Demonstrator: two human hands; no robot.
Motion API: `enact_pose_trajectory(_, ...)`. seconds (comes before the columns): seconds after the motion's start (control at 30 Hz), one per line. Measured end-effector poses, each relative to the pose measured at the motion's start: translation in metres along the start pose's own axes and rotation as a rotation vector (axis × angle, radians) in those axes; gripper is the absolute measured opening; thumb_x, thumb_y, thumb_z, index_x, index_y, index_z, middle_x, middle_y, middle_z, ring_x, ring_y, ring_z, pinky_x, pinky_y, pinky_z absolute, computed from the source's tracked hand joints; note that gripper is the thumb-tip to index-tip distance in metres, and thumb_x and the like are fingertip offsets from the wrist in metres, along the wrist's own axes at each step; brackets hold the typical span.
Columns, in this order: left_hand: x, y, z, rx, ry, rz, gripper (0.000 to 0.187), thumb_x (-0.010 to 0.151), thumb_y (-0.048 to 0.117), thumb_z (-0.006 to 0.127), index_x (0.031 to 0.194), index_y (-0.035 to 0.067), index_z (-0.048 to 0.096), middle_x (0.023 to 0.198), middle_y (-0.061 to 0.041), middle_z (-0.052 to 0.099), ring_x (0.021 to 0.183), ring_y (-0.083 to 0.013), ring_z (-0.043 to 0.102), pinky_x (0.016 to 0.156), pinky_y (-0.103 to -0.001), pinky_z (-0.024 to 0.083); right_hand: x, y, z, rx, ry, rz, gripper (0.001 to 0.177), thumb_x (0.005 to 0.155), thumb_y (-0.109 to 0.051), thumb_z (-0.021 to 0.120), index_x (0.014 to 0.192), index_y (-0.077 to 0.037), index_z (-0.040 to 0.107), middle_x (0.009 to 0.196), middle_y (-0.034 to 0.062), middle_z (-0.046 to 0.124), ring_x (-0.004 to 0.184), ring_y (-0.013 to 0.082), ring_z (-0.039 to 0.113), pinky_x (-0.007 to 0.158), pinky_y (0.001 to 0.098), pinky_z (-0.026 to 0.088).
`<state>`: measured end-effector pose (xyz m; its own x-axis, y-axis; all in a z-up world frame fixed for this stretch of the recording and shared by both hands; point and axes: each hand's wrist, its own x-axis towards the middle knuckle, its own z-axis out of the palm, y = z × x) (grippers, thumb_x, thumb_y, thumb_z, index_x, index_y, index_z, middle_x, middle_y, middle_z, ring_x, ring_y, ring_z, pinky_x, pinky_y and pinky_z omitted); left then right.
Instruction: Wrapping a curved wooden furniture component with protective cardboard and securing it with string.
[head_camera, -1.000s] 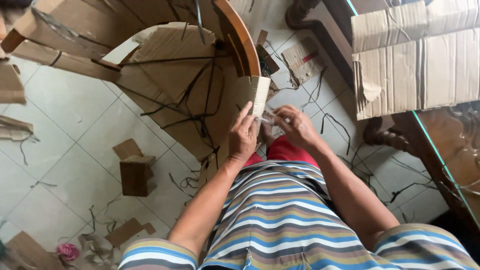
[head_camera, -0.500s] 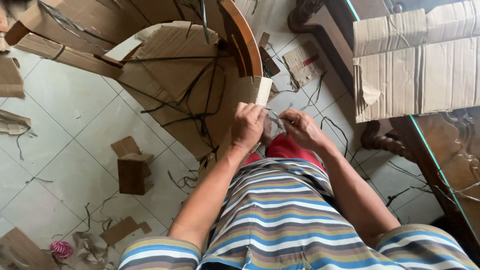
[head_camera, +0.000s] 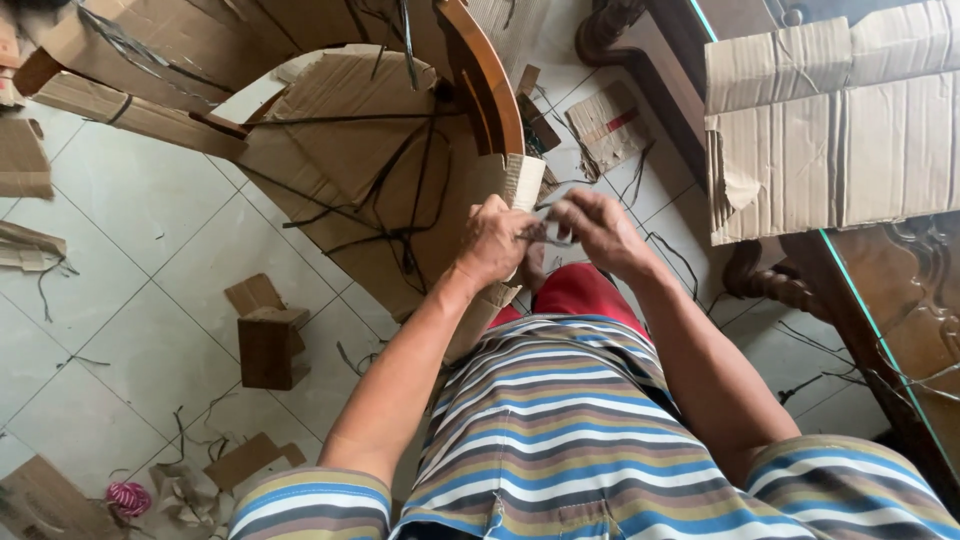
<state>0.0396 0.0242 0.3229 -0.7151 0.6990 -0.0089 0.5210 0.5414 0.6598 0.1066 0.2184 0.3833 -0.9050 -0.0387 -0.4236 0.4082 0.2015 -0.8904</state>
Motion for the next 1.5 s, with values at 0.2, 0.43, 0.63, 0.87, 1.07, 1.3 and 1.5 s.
enact_pose_trajectory(0.2, 0.002, -0.022, 0.027, -0.219, 0.006, -0.145, 0.037, 0.101, 0.047, 0.056, 0.072, 0.028, 0.068, 0.066, 0.008, 0.066, 0.085, -0.023, 0.061, 0.084, -0.038, 0.051, 0.001, 0.016, 0.003, 0.396, 0.619, -0.114, 0.039, 0.111, -0.023, 0.048, 0.146, -0.008, 0.042, 0.132, 0.0139, 0.058, 0.089, 0.0138, 0.07, 0.072, 0.0222, 0.058)
enact_pose_trajectory(0.43, 0.006, -0.017, 0.029, -0.341, 0.021, -0.178, 0.031, 0.101, 0.039, 0.058, 0.074, 0.027, 0.067, 0.069, 0.008, 0.068, 0.088, -0.0229, 0.063, 0.083, -0.035, 0.051, -0.008, 0.051, 0.05, 0.403, 0.399, 0.103, 0.044, 0.096, -0.017, 0.064, 0.138, -0.005, 0.059, 0.116, 0.0148, 0.067, 0.086, 0.0171, 0.069, 0.071, 0.0281, 0.055)
enact_pose_trajectory(0.63, 0.006, -0.017, 0.028, -0.269, -0.005, -0.149, 0.023, 0.098, 0.028, 0.06, 0.077, 0.02, 0.063, 0.073, -0.003, 0.067, 0.09, -0.0293, 0.063, 0.082, -0.041, 0.051, 0.016, 0.037, 0.061, 0.407, 0.415, 0.001, 0.026, 0.101, -0.021, 0.063, 0.12, -0.005, 0.069, 0.089, 0.0066, 0.067, 0.078, 0.0132, 0.067, 0.065, 0.0249, 0.055)
enact_pose_trajectory(0.87, 0.013, -0.025, 0.038, -0.627, -0.024, -0.407, 0.029, 0.103, 0.039, 0.047, 0.09, 0.025, 0.069, 0.06, 0.002, 0.059, 0.068, -0.0181, 0.063, 0.076, -0.033, 0.054, 0.01, 0.035, 0.048, 0.381, 0.568, -0.015, 0.023, 0.11, -0.021, 0.054, 0.102, -0.004, 0.067, 0.09, 0.0123, 0.07, 0.083, 0.0179, 0.067, 0.07, 0.0282, 0.056)
enact_pose_trajectory(1.07, 0.03, -0.023, 0.041, -0.422, -0.072, -0.427, 0.033, 0.104, 0.04, 0.043, 0.098, 0.019, 0.068, 0.086, -0.014, 0.075, 0.095, -0.038, 0.073, 0.087, -0.047, 0.056, -0.015, 0.044, 0.04, -0.101, 0.435, -0.456, 0.009, 0.097, -0.002, 0.067, 0.09, -0.005, 0.071, 0.098, 0.0131, 0.073, 0.096, 0.0333, 0.073, 0.082, 0.0414, 0.058)
enact_pose_trajectory(1.3, 0.024, 0.006, 0.014, -0.46, -0.211, -0.842, 0.051, 0.095, 0.06, 0.049, 0.091, 0.013, 0.067, 0.096, -0.017, 0.073, 0.104, -0.0367, 0.072, 0.095, -0.048, 0.055, 0.015, 0.006, 0.038, -0.254, 0.417, -0.595, 0.009, 0.094, 0.002, 0.065, 0.088, -0.004, 0.062, 0.117, 0.0193, 0.07, 0.093, 0.041, 0.069, 0.075, 0.0476, 0.054)
enact_pose_trajectory(1.5, 0.013, -0.006, 0.043, -0.11, 0.04, -0.058, 0.027, 0.083, 0.033, 0.064, 0.068, 0.011, 0.063, 0.058, -0.014, 0.06, 0.068, -0.0364, 0.067, 0.061, -0.046, 0.052, 0.037, 0.025, 0.028, -0.35, 0.44, -0.56, 0.007, 0.098, -0.007, 0.068, 0.092, -0.01, 0.069, 0.117, 0.0099, 0.074, 0.087, 0.0316, 0.069, 0.072, 0.0406, 0.054)
